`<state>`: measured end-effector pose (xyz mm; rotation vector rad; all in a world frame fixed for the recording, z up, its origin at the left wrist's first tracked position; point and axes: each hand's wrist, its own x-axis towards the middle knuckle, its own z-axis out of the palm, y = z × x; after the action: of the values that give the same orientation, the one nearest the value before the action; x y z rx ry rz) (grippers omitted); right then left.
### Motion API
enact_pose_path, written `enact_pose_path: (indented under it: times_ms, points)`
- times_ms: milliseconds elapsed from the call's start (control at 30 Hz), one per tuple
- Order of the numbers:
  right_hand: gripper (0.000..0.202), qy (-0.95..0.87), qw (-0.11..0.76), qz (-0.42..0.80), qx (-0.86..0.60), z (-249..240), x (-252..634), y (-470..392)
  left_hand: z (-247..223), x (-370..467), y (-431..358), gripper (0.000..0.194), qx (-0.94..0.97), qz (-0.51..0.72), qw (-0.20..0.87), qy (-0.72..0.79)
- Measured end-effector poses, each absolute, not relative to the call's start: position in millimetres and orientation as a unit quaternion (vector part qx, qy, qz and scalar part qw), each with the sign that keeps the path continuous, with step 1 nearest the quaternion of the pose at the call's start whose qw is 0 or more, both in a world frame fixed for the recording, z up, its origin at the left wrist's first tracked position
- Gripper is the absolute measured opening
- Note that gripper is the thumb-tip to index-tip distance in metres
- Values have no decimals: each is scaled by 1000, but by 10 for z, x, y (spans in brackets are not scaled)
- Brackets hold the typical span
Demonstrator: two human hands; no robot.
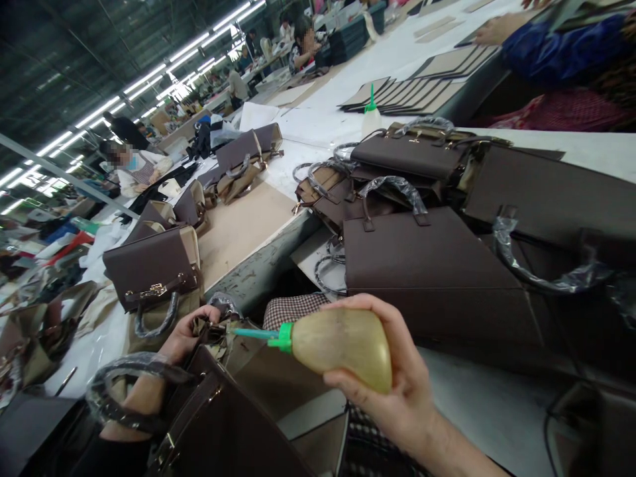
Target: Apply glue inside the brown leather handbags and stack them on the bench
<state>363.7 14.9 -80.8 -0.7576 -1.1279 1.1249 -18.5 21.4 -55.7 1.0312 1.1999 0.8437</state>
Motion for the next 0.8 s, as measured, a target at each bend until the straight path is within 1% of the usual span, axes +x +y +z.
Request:
enact_pose_path:
  times_ms: [100,167,200,333,500,667,800]
  points:
    - [47,-334,625,603,-366,-844,3673,162,-580,-216,207,42,447,368,623,525]
    - [41,-291,605,635,-382,-848,3705,204,-579,-215,204,40,445,368,625,525]
    - [40,-300,596,635,-391,-842,3728,229,-573,-208,203,39,443,370,626,525]
    - [47,-471,552,553,-410,-772,3834,312,-532,-155,211,35,440,370,631,520]
    - [62,-666,501,423,-355,-668,3880,409,-500,-80,279,33,443,351,650,508]
    - [72,-754,483,344,-282,-602,3855,553,-502,3,369,34,450,335,663,496]
    - [71,-797,449,310,-260,-538,3871,653,-534,76,408,34,446,339,655,507]
